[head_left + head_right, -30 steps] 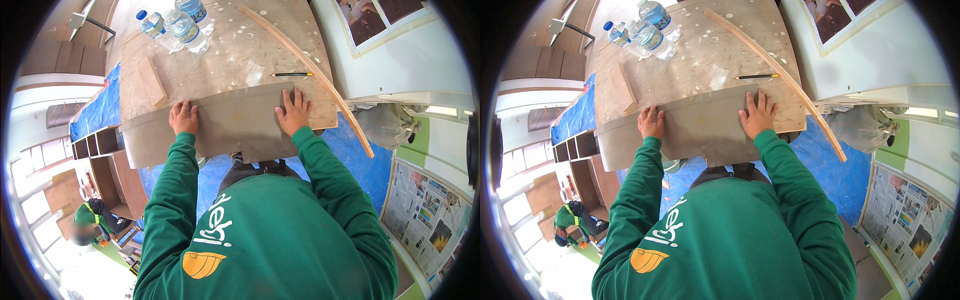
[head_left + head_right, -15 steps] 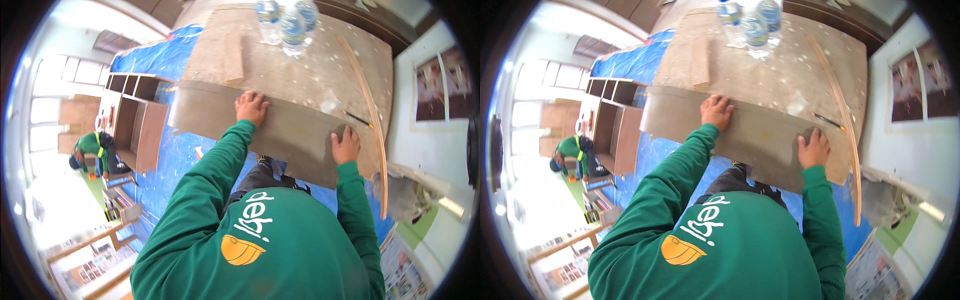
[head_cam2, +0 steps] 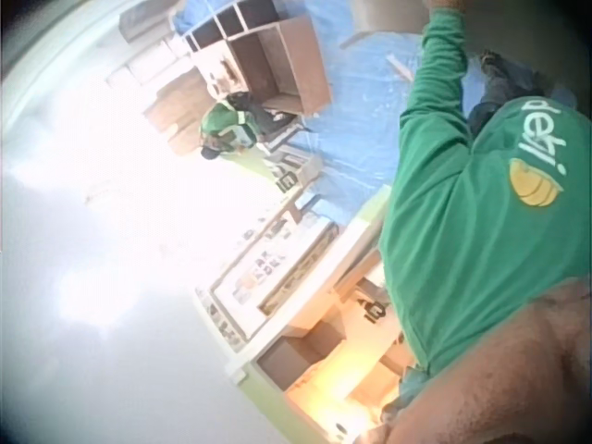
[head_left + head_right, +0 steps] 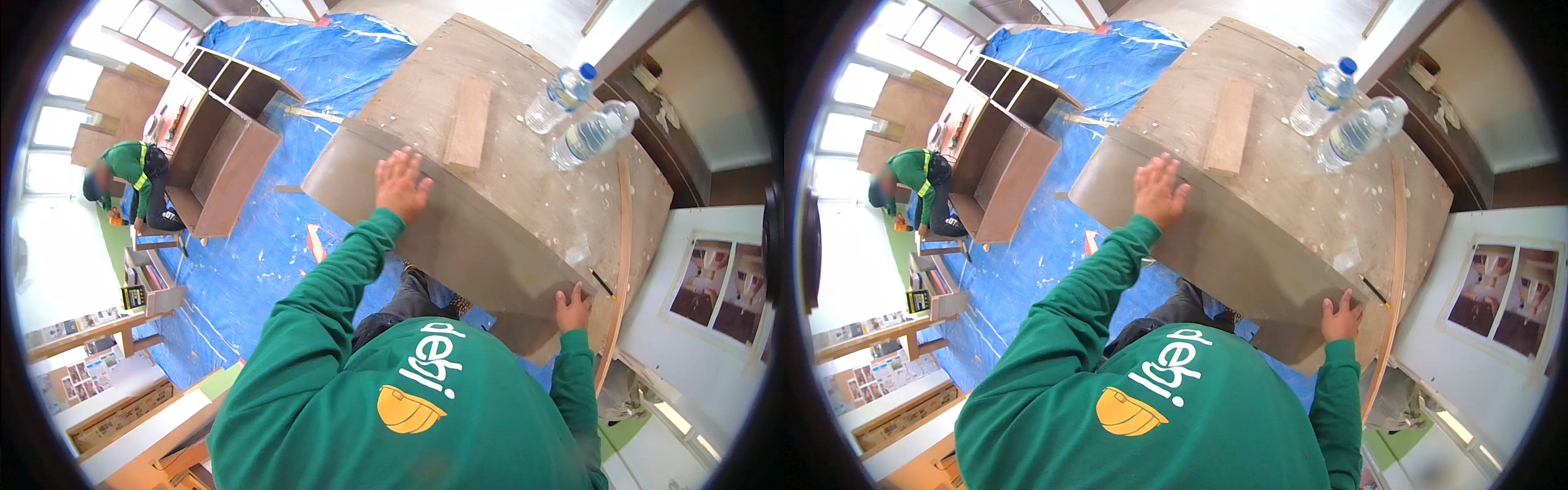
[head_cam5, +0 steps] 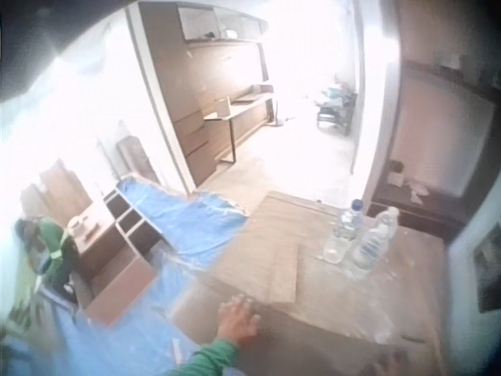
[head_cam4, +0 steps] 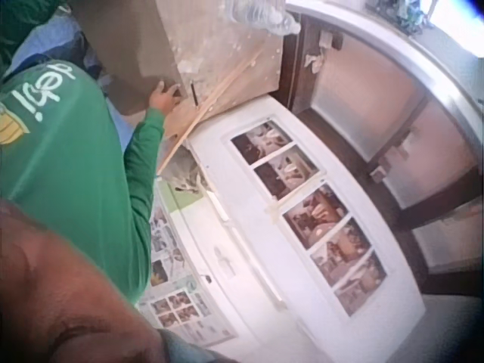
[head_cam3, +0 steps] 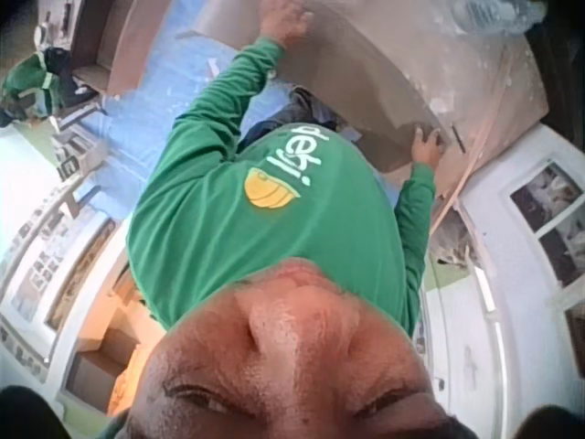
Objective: The person sits on the floor and uses shears to cut a strip from a large roll of laminate sheet. After cutting, they place the sheet on a table and use a pencil to mark lines on it.
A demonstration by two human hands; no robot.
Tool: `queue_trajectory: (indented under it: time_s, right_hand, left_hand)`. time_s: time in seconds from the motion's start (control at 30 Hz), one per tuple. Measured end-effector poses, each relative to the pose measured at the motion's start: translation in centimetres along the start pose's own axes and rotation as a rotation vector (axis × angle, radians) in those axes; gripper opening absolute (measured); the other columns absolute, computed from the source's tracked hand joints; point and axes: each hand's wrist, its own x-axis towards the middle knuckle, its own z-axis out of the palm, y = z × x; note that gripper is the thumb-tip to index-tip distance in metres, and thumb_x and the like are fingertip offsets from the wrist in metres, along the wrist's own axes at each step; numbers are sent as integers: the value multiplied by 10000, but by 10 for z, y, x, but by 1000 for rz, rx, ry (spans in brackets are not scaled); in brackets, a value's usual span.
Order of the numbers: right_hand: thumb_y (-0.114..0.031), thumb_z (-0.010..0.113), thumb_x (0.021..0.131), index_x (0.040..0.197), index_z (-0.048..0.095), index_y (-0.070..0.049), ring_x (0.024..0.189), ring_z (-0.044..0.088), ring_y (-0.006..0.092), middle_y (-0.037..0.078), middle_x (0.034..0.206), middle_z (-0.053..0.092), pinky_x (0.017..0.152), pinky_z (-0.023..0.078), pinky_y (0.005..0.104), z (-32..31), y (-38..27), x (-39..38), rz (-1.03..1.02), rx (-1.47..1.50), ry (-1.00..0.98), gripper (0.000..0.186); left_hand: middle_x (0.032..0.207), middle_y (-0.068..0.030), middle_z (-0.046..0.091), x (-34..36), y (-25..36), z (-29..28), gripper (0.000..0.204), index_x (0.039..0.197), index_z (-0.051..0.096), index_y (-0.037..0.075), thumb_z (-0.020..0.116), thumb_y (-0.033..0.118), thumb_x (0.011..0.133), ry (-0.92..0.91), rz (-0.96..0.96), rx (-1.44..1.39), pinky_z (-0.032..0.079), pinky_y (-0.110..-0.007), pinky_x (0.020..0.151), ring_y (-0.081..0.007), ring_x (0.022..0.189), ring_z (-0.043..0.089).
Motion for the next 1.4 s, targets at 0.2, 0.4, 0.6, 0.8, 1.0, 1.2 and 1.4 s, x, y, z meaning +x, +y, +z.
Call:
queue_trajectory:
  time_s: [0.2, 0.4, 0.6, 0.8, 1.0, 1.2, 1.4]
  right_hand:
    - [-414, 588, 1002, 1530, 422, -36, 1461, 348, 446, 360, 1543, 362, 1198, 305, 418, -2, -2, 9, -2, 152, 9, 670]
    - [-328, 584, 1019, 1534, 425, -55, 1513, 292, 390, 261, 1565, 415, 1203, 286, 377, 17, 29, 20, -62, 285, 21, 604]
    - [-340, 613, 1001, 1550, 432, -154, 1522, 265, 407, 318, 1585, 335, 1199, 297, 396, 17, 16, 13, 52, 324, 54, 607]
    - [-318, 657, 981, 1523, 483, -179, 1509, 309, 391, 350, 1590, 293, 1180, 321, 374, 19, 13, 9, 86, 418, 100, 586]
    - [-328, 666, 974, 1514, 491, -144, 1515, 299, 388, 349, 1593, 289, 1180, 319, 375, 36, 31, 18, 63, 416, 143, 596]
    - [-406, 632, 982, 1506, 500, -121, 1500, 322, 396, 325, 1574, 349, 1196, 300, 391, 25, 20, 8, 93, 395, 106, 611]
    - [-448, 638, 953, 1444, 573, -108, 1451, 395, 395, 288, 1513, 463, 1201, 310, 415, 15, 5, -8, 160, 437, 117, 601]
  left_hand:
    - [1658, -163, 267, 40, -76, -28, 710, 1559, 401, 128, 510, 542, 994, -131, -125, 161, 63, -576, 1242, -386, 1542, 172]
    - [1663, -161, 255, 40, -85, -13, 721, 1574, 382, 146, 482, 567, 998, -168, -97, 148, 38, -589, 1241, -415, 1544, 143]
    - [1634, -144, 331, 41, -87, -14, 668, 1535, 444, 139, 496, 538, 1001, -115, -89, 106, 120, -576, 1229, -406, 1515, 229]
    - [1486, -135, 536, 82, -138, -37, 456, 1341, 637, 126, 670, 305, 923, -318, -186, -277, 257, -498, 1180, -337, 1377, 459]
    - [1498, -135, 524, 161, -244, -27, 651, 1344, 635, 105, 818, 327, 760, -331, -220, -602, 325, -427, 1188, -321, 1393, 473]
    - [1293, -184, 646, 222, -277, -31, 785, 1237, 664, 28, 870, 532, 672, -892, -14, -216, 459, -435, 1047, -331, 1231, 588]
    - [623, -37, 599, 227, -249, -35, 409, 748, 649, 16, 864, 363, 731, -926, 52, -197, 435, -363, 550, -134, 592, 568]
